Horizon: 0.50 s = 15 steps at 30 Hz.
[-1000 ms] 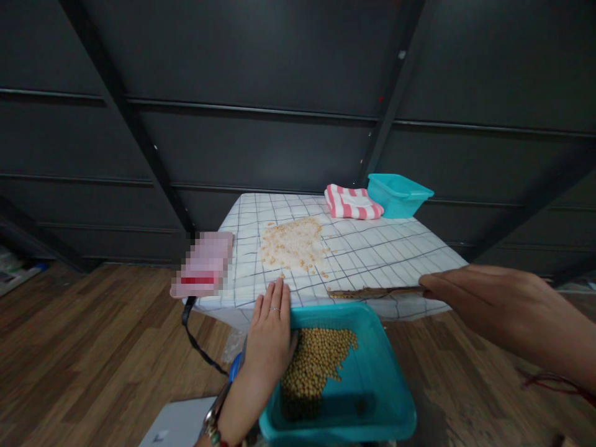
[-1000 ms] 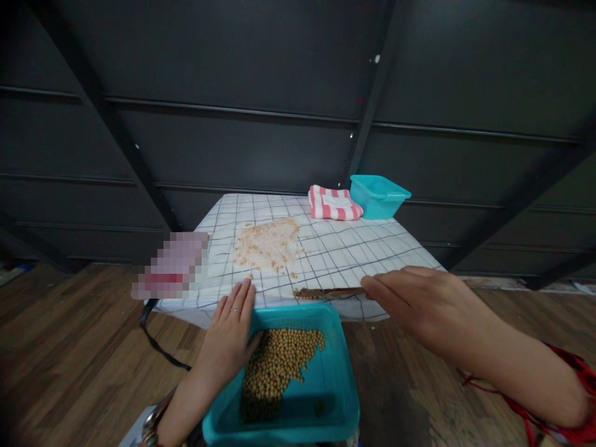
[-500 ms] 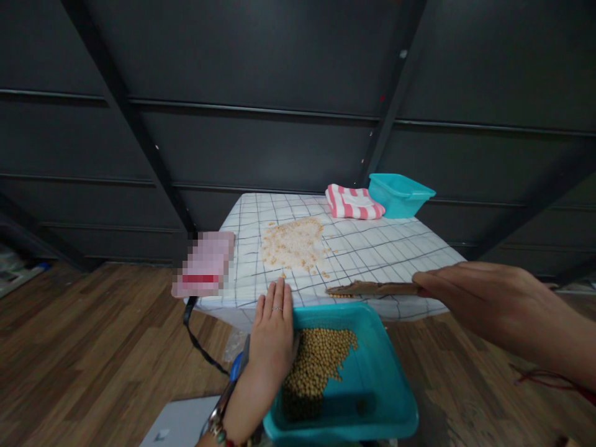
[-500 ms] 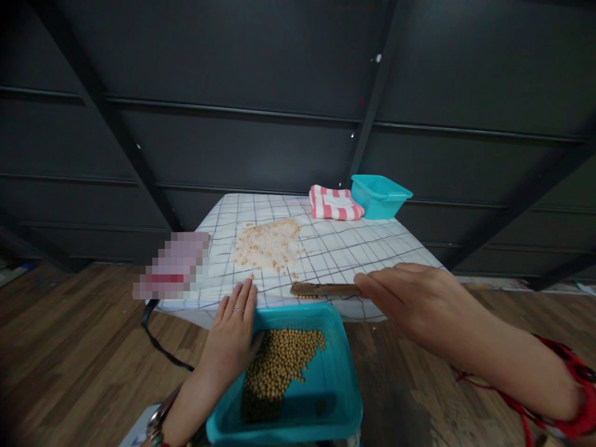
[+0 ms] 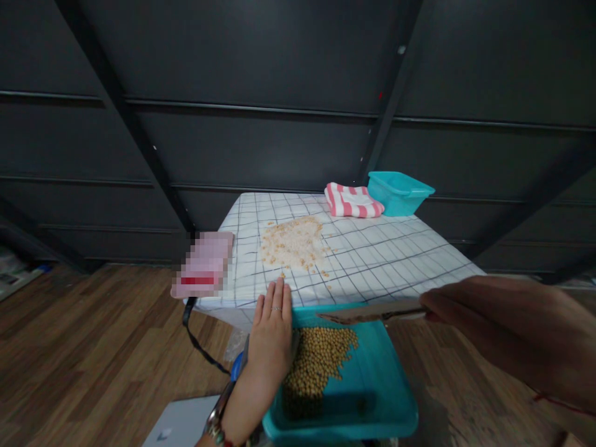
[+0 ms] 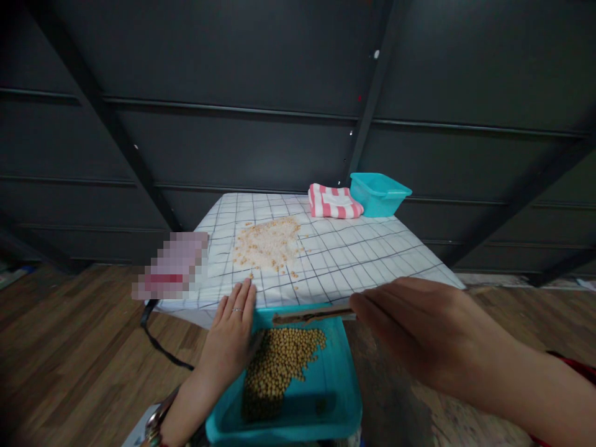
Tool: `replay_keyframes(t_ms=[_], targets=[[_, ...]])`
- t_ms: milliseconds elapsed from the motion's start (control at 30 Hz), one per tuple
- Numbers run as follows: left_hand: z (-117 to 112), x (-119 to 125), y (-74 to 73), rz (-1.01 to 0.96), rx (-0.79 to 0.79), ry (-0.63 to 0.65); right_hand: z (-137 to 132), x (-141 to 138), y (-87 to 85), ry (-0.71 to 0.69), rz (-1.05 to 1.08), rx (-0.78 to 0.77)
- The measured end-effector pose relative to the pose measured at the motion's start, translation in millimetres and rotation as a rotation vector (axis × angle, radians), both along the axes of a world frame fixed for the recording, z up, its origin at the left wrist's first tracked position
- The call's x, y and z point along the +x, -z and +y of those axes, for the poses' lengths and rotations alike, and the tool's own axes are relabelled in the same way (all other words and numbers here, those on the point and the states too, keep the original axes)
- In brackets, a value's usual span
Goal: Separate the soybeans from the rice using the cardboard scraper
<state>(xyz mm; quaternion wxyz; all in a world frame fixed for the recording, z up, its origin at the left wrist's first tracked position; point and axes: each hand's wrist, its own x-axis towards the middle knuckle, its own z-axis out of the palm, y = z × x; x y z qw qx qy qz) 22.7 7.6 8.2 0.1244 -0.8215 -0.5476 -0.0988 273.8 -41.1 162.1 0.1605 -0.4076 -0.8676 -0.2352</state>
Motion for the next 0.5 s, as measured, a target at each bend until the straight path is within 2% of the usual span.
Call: replay_keyframes(t_ms=[100,233,367,500], targets=[[-0.3,0.4,-0.4,0.002,-0.006,-0.001,3.5,8.6,-6.6,-0.086,-0.073,0.069],[-1.8,1.5,-1.3,-0.003,0.007,-0.014,19.2,16.7,-15.8,-0.080,-0.271,0.249],[-2.5,1.0,0.2,-0.044,0.012,0.001,36.2,19.5,-10.2,-0.036,-0.340,0.227],[-1.6,-0.4,4.0,-0.060,0.032,0.009,46.1,18.2,-3.0,-0.064,-0.363,0.237]])
